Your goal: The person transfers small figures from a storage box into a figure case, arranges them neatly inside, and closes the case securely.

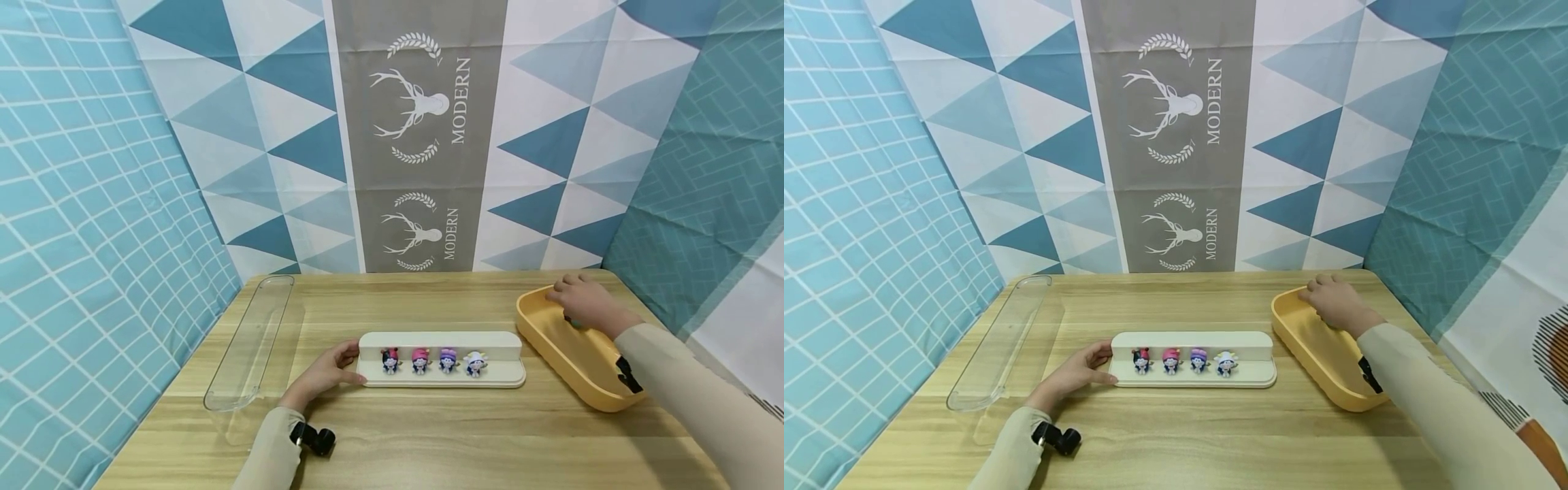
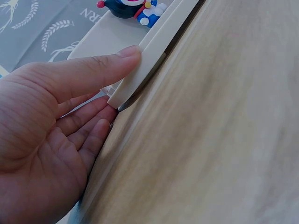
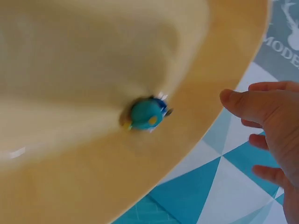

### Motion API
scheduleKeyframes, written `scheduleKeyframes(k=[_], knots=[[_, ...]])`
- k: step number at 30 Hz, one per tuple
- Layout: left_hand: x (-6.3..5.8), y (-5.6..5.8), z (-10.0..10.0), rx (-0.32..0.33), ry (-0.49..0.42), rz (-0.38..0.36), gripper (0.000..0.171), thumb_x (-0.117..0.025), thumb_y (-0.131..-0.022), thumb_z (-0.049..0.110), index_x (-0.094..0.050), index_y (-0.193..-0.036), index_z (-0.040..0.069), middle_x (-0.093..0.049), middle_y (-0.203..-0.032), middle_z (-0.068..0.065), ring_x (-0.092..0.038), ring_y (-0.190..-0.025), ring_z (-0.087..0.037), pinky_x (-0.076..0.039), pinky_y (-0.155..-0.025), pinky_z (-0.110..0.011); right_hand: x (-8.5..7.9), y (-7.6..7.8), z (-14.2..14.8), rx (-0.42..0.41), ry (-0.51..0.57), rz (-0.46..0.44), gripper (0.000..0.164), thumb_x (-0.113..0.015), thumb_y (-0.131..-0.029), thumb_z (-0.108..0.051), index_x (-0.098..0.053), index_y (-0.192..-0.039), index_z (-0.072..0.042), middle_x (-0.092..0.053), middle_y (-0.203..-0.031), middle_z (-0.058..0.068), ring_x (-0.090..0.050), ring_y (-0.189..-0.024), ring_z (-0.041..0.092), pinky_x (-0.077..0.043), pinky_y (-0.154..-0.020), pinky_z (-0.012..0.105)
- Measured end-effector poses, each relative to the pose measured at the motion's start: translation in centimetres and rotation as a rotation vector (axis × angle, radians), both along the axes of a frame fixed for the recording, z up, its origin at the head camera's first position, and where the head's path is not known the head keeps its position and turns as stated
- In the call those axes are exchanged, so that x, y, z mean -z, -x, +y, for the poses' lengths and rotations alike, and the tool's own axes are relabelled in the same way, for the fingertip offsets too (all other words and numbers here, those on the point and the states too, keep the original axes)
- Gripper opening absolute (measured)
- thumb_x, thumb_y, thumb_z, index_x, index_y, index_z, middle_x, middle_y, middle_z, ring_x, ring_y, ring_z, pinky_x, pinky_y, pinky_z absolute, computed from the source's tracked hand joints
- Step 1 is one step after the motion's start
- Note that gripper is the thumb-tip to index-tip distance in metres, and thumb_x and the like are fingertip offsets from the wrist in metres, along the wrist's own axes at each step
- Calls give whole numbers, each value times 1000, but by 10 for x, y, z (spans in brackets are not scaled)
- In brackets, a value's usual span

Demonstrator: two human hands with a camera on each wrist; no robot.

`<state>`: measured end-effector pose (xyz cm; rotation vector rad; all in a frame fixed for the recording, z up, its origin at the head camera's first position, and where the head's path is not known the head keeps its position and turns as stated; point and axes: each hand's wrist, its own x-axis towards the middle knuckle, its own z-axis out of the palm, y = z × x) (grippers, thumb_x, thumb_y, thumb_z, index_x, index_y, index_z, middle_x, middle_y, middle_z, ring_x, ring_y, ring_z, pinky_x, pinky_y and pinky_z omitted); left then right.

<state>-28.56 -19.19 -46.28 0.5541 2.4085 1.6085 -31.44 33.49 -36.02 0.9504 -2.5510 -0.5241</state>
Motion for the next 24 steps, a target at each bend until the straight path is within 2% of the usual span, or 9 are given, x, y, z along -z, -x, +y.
scheduleKeyframes(k=[3, 8, 15, 24], knots=[[0, 0, 0, -4, 0, -1, 78, -84, -77, 3, -43, -142, -12, -52, -138, -26, -46, -131, -42, -33, -114, -52, 5, 5, 6, -71, -109, 85, 34, -84, -70, 5, -62, -90, -12, -60, -87, 9, -54, -84, 32, -51, -78, 54], [0, 0, 0, -2, -1, 1, 79, -84, -77, 3, -42, -142, -12, -52, -138, -27, -45, -131, -43, -33, -114, -53, 11, 10, 15, -151, -180, 141, 43, -91, -63, 0, -59, -88, -13, -60, -91, 9, -53, -88, 31, -50, -83, 55], [1, -1, 1, -13, -13, -12, 78, -85, -76, 3, -44, -142, -10, -53, -138, -25, -46, -131, -42, -32, -114, -54, 18, 16, 25, -101, -249, 92, 42, -93, -63, -7, -64, -93, -15, -64, -107, 11, -57, -105, 34, -48, -93, 59], [2, 0, 1, -8, -22, -17, 80, -85, -76, 3, -43, -142, -11, -52, -139, -26, -45, -131, -43, -32, -114, -54, 25, 21, 32, -94, -243, 39, 35, -88, -68, -1, -64, -89, -17, -65, -105, 11, -57, -103, 35, -50, -92, 57]])
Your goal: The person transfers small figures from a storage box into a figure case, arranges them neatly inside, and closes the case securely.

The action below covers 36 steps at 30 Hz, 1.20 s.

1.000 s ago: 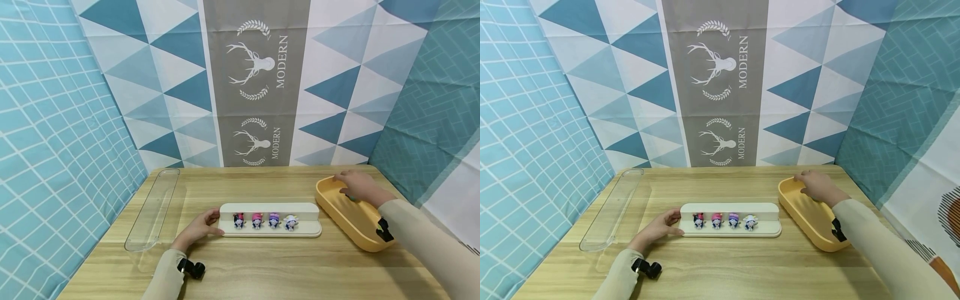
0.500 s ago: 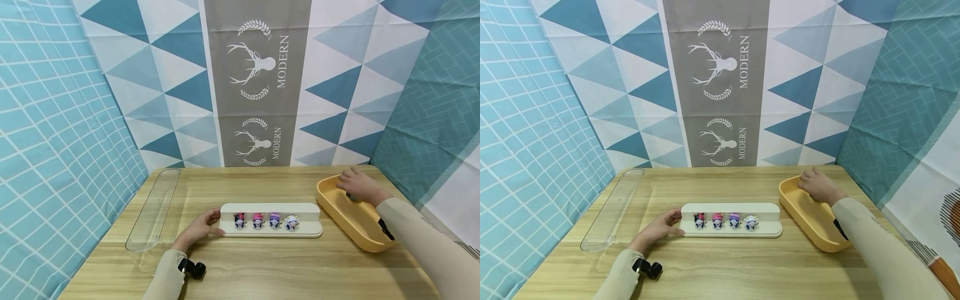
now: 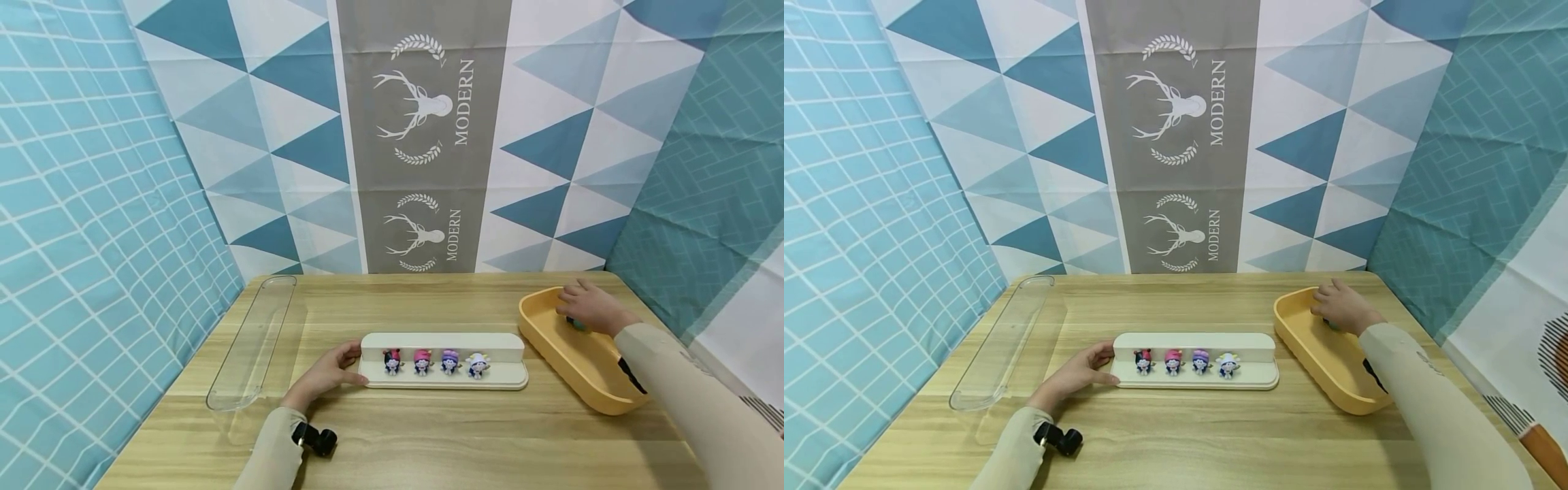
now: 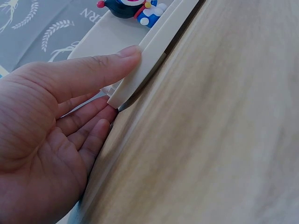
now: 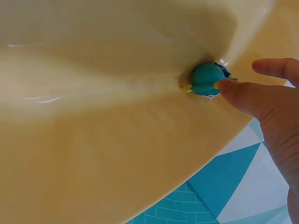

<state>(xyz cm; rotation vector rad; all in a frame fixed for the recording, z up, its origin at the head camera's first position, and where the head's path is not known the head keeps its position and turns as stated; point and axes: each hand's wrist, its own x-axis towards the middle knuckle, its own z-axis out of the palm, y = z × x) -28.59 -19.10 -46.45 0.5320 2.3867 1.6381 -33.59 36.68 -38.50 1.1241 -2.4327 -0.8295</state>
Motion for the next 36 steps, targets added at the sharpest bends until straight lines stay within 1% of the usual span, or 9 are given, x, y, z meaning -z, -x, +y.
scheduleKeyframes(k=[2, 4, 7, 11, 14, 18, 26, 33, 36], knots=[[0, 0, 0, -1, -6, -6, 80, -85, -76, 3, -43, -143, -10, -53, -138, -25, -46, -131, -42, -32, -114, -54, 1, 0, 0, 4, -5, -1, 29, -86, -73, -4, -65, -88, -18, -65, -104, 10, -57, -102, 34, -51, -91, 57], [0, 1, 0, -1, -6, -5, 80, -85, -76, 3, -43, -143, -10, -53, -138, -24, -46, -131, -42, -33, -114, -54, 2, 0, 1, 5, -13, -4, 24, -84, -77, -7, -65, -87, -19, -63, -99, 8, -56, -98, 32, -51, -90, 56], [0, 1, 0, -5, -6, -6, 79, -85, -76, 3, -44, -143, -9, -53, -138, -24, -46, -131, -41, -33, -114, -54, 3, 0, 3, 8, -19, -14, 23, -85, -76, -12, -66, -87, -20, -60, -93, 6, -54, -91, 30, -52, -85, 53], [0, 0, 0, -6, -8, -8, 79, -85, -76, 3, -44, -142, -9, -53, -138, -24, -46, -131, -41, -33, -114, -54, 5, 0, 4, 17, -16, -40, 26, -86, -75, -9, -65, -87, -19, -57, -90, 5, -51, -86, 28, -50, -77, 49], [0, 0, 0, -8, -5, -7, 79, -85, -76, 3, -45, -142, -9, -54, -137, -24, -46, -131, -41, -33, -114, -54, 8, 2, 4, 15, -17, -48, 26, -84, -76, -4, -63, -84, -19, -56, -88, 5, -50, -84, 26, -51, -74, 48], [0, 0, 0, -8, -6, -9, 79, -85, -76, 3, -44, -143, -9, -53, -138, -24, -46, -131, -41, -32, -114, -54, 11, 3, 3, 6, -31, -45, 27, -83, -77, -5, -61, -83, -19, -54, -84, 3, -49, -81, 25, -52, -73, 48], [0, 0, 1, -4, -8, -11, 79, -85, -76, 3, -44, -143, -9, -52, -139, -25, -45, -132, -42, -32, -114, -54, 19, 4, 3, -3, -18, -49, 20, -77, -85, -10, -59, -80, -16, -52, -78, 3, -45, -76, 23, -48, -68, 44], [-1, 0, 1, -5, 14, 8, 78, -85, -76, 3, -44, -142, -10, -54, -137, -25, -46, -131, -41, -33, -114, -53, 18, 2, 2, 12, 11, -62, 20, -75, -85, -7, -57, -83, -14, -55, -79, 2, -47, -76, 22, -47, -65, 40], [-1, 0, 1, -9, 12, 6, 79, -85, -76, 3, -44, -142, -10, -54, -137, -24, -46, -131, -41, -33, -114, -53, 16, 1, 1, 47, 25, -80, 21, -75, -84, -2, -57, -87, -12, -59, -82, 3, -51, -79, 24, -51, -69, 42]])
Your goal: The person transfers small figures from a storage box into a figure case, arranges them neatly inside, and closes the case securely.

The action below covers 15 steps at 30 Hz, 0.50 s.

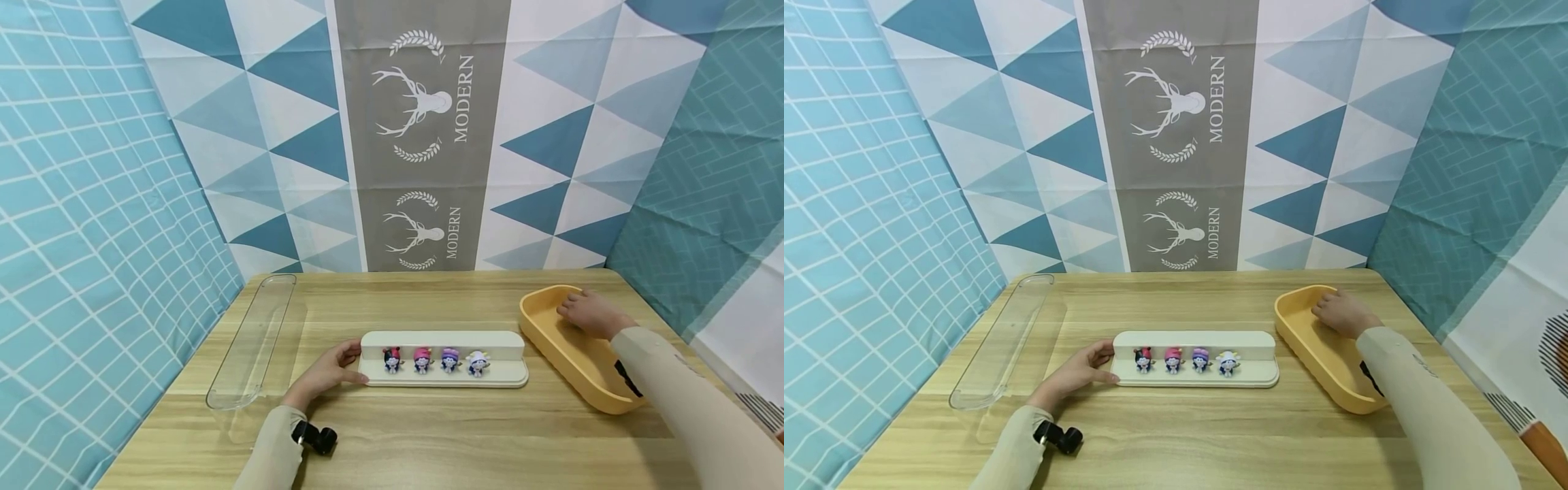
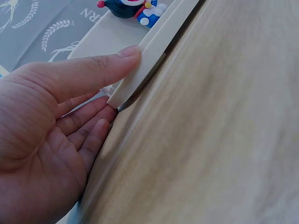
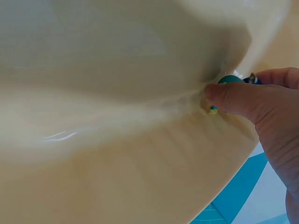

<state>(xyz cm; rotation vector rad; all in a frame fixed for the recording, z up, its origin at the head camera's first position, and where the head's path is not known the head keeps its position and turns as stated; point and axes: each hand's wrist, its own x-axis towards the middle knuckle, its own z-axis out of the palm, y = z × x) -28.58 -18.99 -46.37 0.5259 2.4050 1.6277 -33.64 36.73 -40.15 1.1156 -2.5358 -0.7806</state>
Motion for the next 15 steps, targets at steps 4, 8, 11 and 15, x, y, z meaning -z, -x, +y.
scheduleKeyframes(k=[4, 8, 11, 15], knots=[[-1, 0, 0, -1, 6, 3, 79, -85, -76, 3, -44, -142, -10, -54, -136, -23, -47, -131, -40, -33, -114, -52, -1, 0, 0, 51, 44, -23, 24, -74, -82, 6, -58, -92, -9, -65, -89, 7, -59, -87, 30, -55, -79, 51], [-2, 0, 0, 11, 18, 14, 79, -84, -76, 3, -43, -142, -11, -54, -136, -25, -46, -131, -41, -33, -114, -52, -4, -2, -1, 89, 117, -32, 24, -72, -81, 9, -60, -97, -5, -67, -96, 12, -61, -93, 35, -54, -83, 56], [-2, 0, -1, 18, 15, 23, 78, -84, -77, 2, -43, -142, -12, -53, -137, -26, -46, -131, -42, -33, -114, -53, -6, -3, -2, 104, 161, -23, 24, -74, -81, 5, -60, -99, -3, -66, -98, 15, -61, -94, 37, -55, -81, 54], [-2, -1, 0, 13, 11, 20, 78, -84, -76, 1, -43, -142, -12, -54, -136, -25, -47, -130, -41, -33, -114, -52, -8, -3, -1, 135, 209, -26, 27, -77, -80, 1, -60, -100, -1, -64, -95, 15, -62, -90, 37, -56, -77, 52]])
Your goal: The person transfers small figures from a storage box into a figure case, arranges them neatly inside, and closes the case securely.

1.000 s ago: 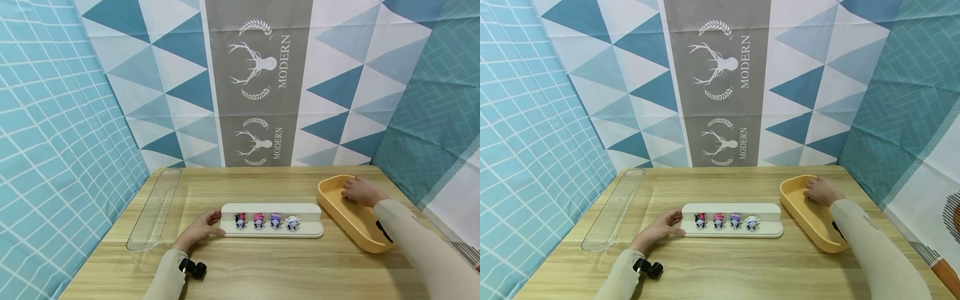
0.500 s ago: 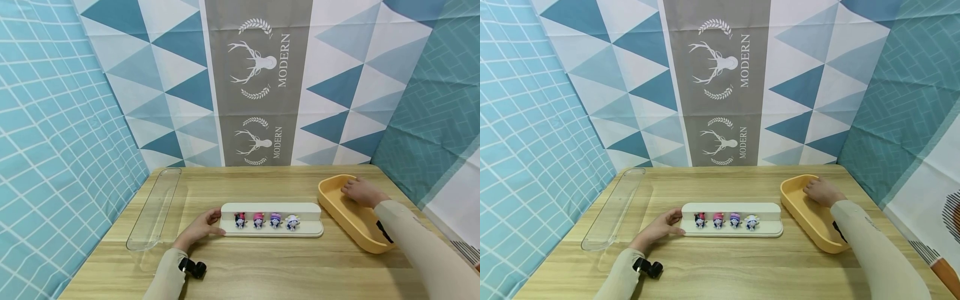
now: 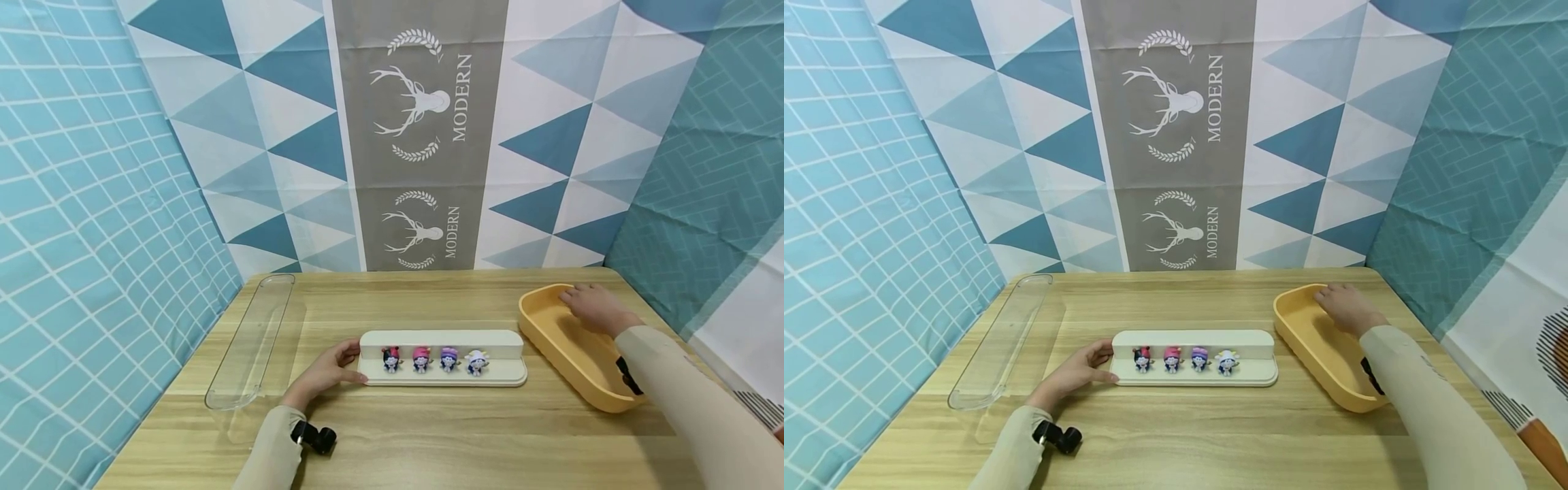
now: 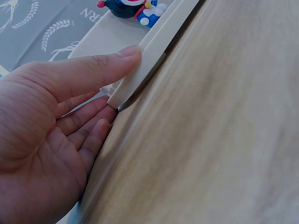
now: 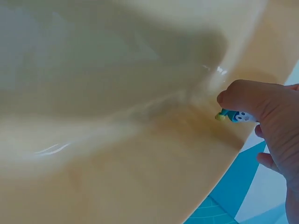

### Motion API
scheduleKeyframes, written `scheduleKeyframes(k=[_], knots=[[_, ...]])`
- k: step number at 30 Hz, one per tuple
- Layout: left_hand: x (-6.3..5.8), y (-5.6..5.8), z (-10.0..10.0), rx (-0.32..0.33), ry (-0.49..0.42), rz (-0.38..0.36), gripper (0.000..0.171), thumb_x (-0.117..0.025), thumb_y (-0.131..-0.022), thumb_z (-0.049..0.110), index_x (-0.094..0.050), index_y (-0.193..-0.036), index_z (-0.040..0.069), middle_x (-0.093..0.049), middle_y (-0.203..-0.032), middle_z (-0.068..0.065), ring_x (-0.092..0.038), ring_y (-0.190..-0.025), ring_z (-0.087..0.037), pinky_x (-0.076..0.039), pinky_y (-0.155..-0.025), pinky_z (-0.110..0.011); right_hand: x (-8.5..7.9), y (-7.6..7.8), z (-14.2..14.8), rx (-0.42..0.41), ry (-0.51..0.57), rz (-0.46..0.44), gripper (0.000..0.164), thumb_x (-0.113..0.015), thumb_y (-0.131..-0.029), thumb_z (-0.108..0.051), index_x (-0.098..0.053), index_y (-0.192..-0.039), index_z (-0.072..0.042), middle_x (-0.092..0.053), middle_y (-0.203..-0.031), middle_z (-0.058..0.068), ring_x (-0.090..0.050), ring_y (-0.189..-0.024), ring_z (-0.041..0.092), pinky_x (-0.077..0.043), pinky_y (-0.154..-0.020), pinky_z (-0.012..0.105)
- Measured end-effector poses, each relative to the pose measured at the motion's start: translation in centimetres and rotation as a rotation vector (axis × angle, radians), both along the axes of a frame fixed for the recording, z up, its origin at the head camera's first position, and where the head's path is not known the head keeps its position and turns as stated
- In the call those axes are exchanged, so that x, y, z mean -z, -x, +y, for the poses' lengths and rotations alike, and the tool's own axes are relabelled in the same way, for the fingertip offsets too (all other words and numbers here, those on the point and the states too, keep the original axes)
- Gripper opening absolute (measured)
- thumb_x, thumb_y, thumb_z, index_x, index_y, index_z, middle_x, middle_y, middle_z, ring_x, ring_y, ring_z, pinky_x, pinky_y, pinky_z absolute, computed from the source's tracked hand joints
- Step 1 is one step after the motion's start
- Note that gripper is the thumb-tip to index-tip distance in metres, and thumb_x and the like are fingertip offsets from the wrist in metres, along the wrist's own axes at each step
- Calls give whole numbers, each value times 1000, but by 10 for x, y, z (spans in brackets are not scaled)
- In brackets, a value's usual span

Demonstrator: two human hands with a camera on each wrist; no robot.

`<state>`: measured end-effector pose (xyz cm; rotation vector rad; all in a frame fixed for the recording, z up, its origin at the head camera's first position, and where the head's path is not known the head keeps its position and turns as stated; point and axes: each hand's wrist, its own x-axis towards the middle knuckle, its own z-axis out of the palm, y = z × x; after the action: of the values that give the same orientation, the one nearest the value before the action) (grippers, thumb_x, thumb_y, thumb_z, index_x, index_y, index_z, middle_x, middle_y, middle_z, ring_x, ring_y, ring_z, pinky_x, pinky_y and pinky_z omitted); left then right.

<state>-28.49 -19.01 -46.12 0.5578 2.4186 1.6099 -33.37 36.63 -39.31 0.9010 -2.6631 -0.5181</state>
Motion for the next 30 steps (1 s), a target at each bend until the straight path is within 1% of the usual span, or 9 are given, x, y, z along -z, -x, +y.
scheduleKeyframes(k=[6, 8, 13, 15, 17, 20, 22, 26, 30], knots=[[2, 0, 1, -19, -1, -16, 78, -85, -76, 2, -45, -141, -10, -55, -135, -23, -48, -130, -40, -33, -114, -52, -6, -3, 0, 46, 114, -30, 29, -75, -79, 3, -58, -103, 2, -62, -93, 18, -62, -88, 40, -54, -76, 56], [3, 0, 1, -21, -11, -24, 78, -85, -76, 3, -45, -142, -10, -55, -136, -23, -47, -130, -40, -33, -114, -52, -8, -4, -1, 52, 163, -31, 30, -76, -79, 1, -57, -102, 2, -61, -91, 17, -61, -84, 39, -54, -72, 55], [2, 0, 2, -22, -20, -26, 79, -85, -76, 2, -44, -142, -10, -55, -136, -23, -47, -130, -41, -33, -114, -53, -14, -6, -3, 83, 327, -44, 30, -76, -78, -1, -63, -105, 3, -51, -83, 15, -49, -69, 29, -47, -55, 44], [1, 0, 2, -21, -18, -23, 79, -85, -76, 2, -44, -142, -10, -55, -136, -23, -47, -130, -41, -33, -114, -53, -17, -7, -4, 111, 393, -51, 29, -75, -80, -2, -65, -106, 4, -50, -82, 15, -46, -66, 26, -45, -53, 41], [1, 0, 1, -19, -16, -20, 79, -85, -76, 3, -44, -142, -10, -55, -136, -23, -47, -130, -41, -33, -114, -53, -19, -7, -5, 143, 461, -68, 26, -73, -83, -4, -64, -106, 5, -52, -84, 18, -49, -66, 27, -48, -55, 43], [1, 0, 1, -16, -7, -9, 78, -85, -76, 3, -44, -141, -11, -55, -136, -24, -47, -130, -42, -33, -114, -53, -21, -8, -6, 192, 599, -93, 25, -71, -89, -10, -62, -104, 7, -57, -86, 20, -55, -70, 30, -51, -61, 48], [2, 0, 0, -13, 3, -3, 79, -85, -76, 4, -44, -141, -11, -55, -136, -24, -47, -130, -42, -33, -114, -53, -22, -9, -6, 215, 726, -111, 25, -70, -92, -14, -61, -103, 7, -61, -88, 20, -57, -74, 32, -51, -64, 48], [1, -1, 0, -9, 11, 1, 79, -85, -76, 4, -44, -141, -12, -54, -136, -25, -47, -130, -41, -34, -113, -53, -24, -14, -9, 269, 965, -138, 29, -68, -96, -25, -59, -103, 2, -62, -90, 18, -57, -76, 29, -49, -61, 37], [0, -2, -1, -4, 1, 0, 78, -84, -77, 2, -43, -142, -12, -54, -136, -25, -47, -130, -41, -33, -113, -53, -26, -18, -11, 338, 1180, -237, 40, -64, -98, -36, -56, -109, 1, -63, -103, 25, -66, -82, 30, -55, -63, 27]])
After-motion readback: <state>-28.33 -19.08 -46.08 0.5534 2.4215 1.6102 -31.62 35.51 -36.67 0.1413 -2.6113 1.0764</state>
